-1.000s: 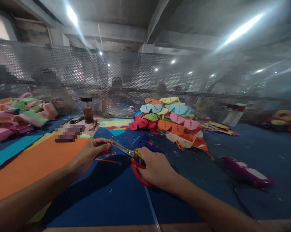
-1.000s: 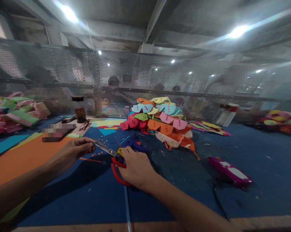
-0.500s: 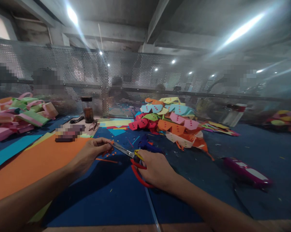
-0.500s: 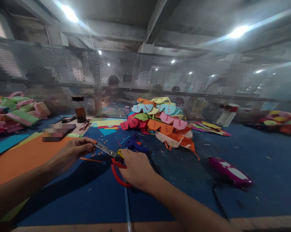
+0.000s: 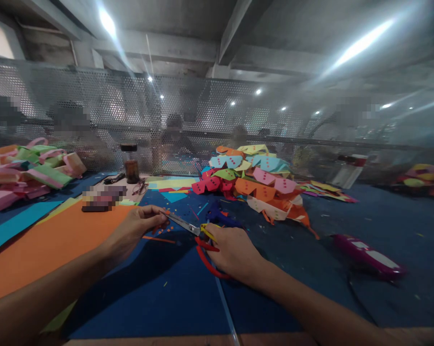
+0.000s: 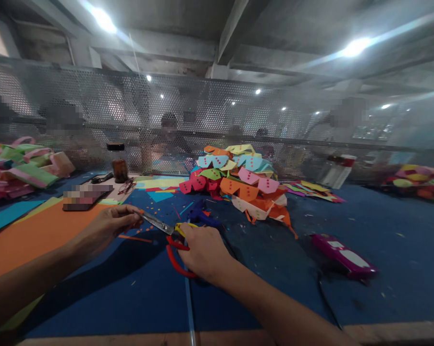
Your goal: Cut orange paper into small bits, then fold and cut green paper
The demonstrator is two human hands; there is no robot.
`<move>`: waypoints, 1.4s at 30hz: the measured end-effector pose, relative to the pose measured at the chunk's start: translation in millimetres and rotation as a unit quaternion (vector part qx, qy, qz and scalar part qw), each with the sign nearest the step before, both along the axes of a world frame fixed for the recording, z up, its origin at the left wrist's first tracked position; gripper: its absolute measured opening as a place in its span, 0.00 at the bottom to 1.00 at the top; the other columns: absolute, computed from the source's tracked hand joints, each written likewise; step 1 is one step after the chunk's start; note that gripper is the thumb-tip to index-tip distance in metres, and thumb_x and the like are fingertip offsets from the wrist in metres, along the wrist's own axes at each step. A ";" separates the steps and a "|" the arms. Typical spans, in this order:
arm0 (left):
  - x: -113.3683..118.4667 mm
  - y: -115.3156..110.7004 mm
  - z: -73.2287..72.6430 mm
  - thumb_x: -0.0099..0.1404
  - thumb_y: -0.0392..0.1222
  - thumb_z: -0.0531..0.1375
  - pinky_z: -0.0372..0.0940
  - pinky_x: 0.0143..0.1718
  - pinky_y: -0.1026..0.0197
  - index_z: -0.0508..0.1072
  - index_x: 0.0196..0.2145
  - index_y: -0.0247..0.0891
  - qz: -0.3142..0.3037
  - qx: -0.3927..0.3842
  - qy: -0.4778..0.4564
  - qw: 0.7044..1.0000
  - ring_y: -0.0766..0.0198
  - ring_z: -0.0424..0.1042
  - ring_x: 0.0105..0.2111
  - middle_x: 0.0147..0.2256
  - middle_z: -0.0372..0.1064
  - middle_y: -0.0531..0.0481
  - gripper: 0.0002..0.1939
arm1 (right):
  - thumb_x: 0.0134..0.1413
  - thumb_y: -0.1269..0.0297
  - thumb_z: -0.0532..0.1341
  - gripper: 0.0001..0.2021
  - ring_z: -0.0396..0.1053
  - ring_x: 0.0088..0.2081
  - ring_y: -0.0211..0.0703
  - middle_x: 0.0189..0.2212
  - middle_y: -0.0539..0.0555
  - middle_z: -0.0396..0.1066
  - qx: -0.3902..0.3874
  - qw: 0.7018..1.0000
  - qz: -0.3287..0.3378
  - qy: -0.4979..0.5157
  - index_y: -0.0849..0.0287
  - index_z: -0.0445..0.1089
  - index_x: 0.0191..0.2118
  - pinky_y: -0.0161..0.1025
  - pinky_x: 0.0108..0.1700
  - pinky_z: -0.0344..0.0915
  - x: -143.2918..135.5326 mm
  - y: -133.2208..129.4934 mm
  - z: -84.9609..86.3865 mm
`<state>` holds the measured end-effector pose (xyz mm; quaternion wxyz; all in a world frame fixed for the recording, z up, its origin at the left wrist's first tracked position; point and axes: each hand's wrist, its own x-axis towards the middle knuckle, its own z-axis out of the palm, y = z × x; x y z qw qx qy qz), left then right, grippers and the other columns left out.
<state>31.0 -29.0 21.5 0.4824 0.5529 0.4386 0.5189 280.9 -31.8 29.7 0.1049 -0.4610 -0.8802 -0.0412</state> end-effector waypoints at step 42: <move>-0.4 -0.3 -3.4 0.57 0.45 0.68 0.61 0.31 0.67 0.76 0.31 0.37 -0.023 -0.006 0.004 1.000 0.68 0.68 0.27 0.26 0.73 0.53 0.09 | 0.56 0.54 0.58 0.12 0.69 0.28 0.41 0.28 0.53 0.74 -0.076 0.988 -0.002 0.131 0.58 0.70 0.36 0.35 0.27 0.49 -0.4 4.1 -1.8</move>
